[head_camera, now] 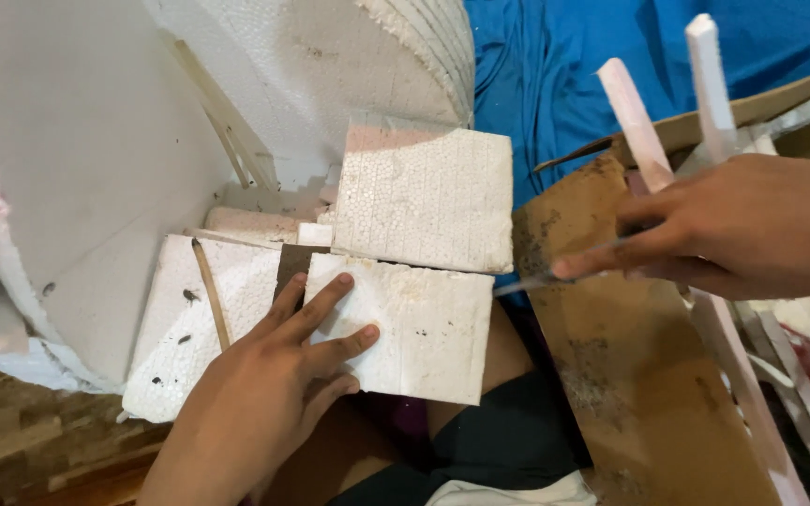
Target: Assembling a foam structure by selecting, cutting, and joining various foam pieces together.
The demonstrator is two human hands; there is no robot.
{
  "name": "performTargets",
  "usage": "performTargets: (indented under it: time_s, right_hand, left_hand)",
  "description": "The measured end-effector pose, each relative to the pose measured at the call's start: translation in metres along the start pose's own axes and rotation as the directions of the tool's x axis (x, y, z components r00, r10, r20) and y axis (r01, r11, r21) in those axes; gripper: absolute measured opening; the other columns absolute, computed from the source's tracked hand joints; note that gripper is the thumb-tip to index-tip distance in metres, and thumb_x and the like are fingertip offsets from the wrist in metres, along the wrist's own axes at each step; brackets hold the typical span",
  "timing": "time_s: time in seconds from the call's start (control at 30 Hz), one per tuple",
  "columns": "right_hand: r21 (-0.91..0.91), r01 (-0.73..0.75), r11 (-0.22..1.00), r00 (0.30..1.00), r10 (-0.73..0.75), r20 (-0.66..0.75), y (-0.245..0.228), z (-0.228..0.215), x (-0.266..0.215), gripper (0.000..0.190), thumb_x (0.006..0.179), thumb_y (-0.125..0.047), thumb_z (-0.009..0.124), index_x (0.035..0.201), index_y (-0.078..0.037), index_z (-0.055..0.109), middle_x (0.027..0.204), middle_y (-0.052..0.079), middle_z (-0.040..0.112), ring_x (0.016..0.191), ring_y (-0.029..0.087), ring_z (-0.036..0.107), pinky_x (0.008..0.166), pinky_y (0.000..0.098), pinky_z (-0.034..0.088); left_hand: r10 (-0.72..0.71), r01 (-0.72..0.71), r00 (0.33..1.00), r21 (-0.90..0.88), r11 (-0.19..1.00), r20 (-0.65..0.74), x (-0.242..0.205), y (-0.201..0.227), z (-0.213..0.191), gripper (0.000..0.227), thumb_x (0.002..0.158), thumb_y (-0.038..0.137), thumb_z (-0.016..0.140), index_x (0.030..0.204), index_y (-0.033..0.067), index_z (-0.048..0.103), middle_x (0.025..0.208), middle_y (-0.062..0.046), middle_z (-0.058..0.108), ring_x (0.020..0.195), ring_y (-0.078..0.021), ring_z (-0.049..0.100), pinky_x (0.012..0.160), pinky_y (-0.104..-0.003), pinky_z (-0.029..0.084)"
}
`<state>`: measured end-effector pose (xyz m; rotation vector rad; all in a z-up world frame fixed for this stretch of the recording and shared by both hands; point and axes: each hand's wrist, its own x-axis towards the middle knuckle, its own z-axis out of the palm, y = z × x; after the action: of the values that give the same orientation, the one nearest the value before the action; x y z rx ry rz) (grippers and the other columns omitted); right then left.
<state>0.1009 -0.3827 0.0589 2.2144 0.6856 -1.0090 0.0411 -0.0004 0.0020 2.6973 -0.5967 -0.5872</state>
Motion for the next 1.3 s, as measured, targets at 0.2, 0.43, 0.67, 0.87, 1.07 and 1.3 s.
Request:
performTargets:
  time_s: [0.2, 0.43, 0.67, 0.87, 1.07, 1.3]
  right_hand:
    - [0.754, 0.022, 0.656, 0.892, 0.328, -0.312, -0.042, 0.0, -0.027, 0.08, 0.085, -0.041, 0.067, 0.159, -0.053, 0.039, 0.065, 0.002, 0.061, 0.045, 0.016, 0.059, 0.045, 0.0336, 0.05]
    - [0.636, 0.425, -0.645, 0.882, 0.452, -0.132, -0.14, 0.015, -0.007, 0.035, 0.087, -0.016, 0.072, 0.112, -0.01, 0.048, 0.086, 0.01, 0.05, 0.058, 0.021, 0.05, 0.048, 0.0344, 0.043]
    - [0.559, 0.472, -0.682, 0.793, 0.606, 0.07, -0.212, 0.043, 0.037, 0.054, 0.078, -0.022, 0.092, 0.11, -0.006, 0.051, 0.086, 0.003, 0.045, 0.06, 0.015, 0.046, 0.052, 0.0385, 0.058]
    - [0.415, 0.532, -0.738, 0.796, 0.603, 0.052, -0.244, 0.037, 0.057, 0.052, 0.079, -0.019, 0.092, 0.111, -0.012, 0.052, 0.069, -0.005, 0.041, 0.052, 0.01, 0.045, 0.054, 0.0337, 0.058]
    - [0.344, 0.641, -0.686, 0.73, 0.684, 0.006, -0.263, 0.05, 0.038, 0.033, 0.081, -0.012, 0.088, 0.096, -0.008, 0.058, 0.064, -0.007, 0.041, 0.048, 0.006, 0.043, 0.053, 0.0307, 0.056]
    - [0.349, 0.812, -0.469, 0.569, 0.77, -0.288, -0.235, 0.039, -0.023, 0.031, 0.075, -0.011, 0.09, 0.095, -0.001, 0.068, 0.054, -0.004, 0.047, 0.04, 0.004, 0.044, 0.048, 0.03, 0.058]
  left_hand:
    - [-0.093, 0.094, 0.995, -0.022, 0.995, 0.04, -0.007, 0.011, -0.009, 0.044, 0.08, 0.032, 0.077, 0.122, 0.043, 0.076, 0.166, 0.023, 0.034, 0.159, -0.0185, 0.018, 0.11, -0.046, 0.043]
    - [-0.001, -0.009, 0.989, -0.066, 0.998, -0.148, -0.017, 0.006, 0.007, 0.047, 0.08, 0.038, 0.075, 0.126, 0.0339, 0.073, 0.164, 0.009, 0.038, 0.15, -0.0278, 0.032, 0.113, -0.05, 0.039]
    - [-0.046, -0.136, 0.893, -0.365, 0.921, -0.448, -0.038, -0.023, 0.016, 0.048, 0.094, 0.031, 0.065, 0.14, 0.0156, 0.063, 0.151, -0.017, 0.053, 0.135, -0.0432, 0.051, 0.106, -0.055, 0.047]
    - [-0.14, -0.155, 0.794, -0.42, 0.894, -0.592, -0.057, 0.014, 0.023, 0.065, 0.094, 0.033, 0.067, 0.15, 0.0037, 0.05, 0.15, -0.029, 0.047, 0.135, -0.05, 0.048, 0.105, -0.061, 0.044]
    - [-0.34, -0.208, 0.632, -0.574, 0.792, -0.697, -0.095, 0.036, 0.032, 0.084, 0.087, 0.033, 0.08, 0.153, -0.0012, 0.042, 0.148, -0.035, 0.045, 0.137, -0.0528, 0.043, 0.11, -0.059, 0.039]
    - [-0.374, -0.263, 0.884, -0.96, 0.098, -0.281, -0.085, 0.027, 0.08, 0.078, 0.068, 0.024, 0.087, 0.136, -0.0019, 0.059, 0.117, -0.02, 0.07, 0.105, -0.0318, 0.068, 0.086, -0.048, 0.058]
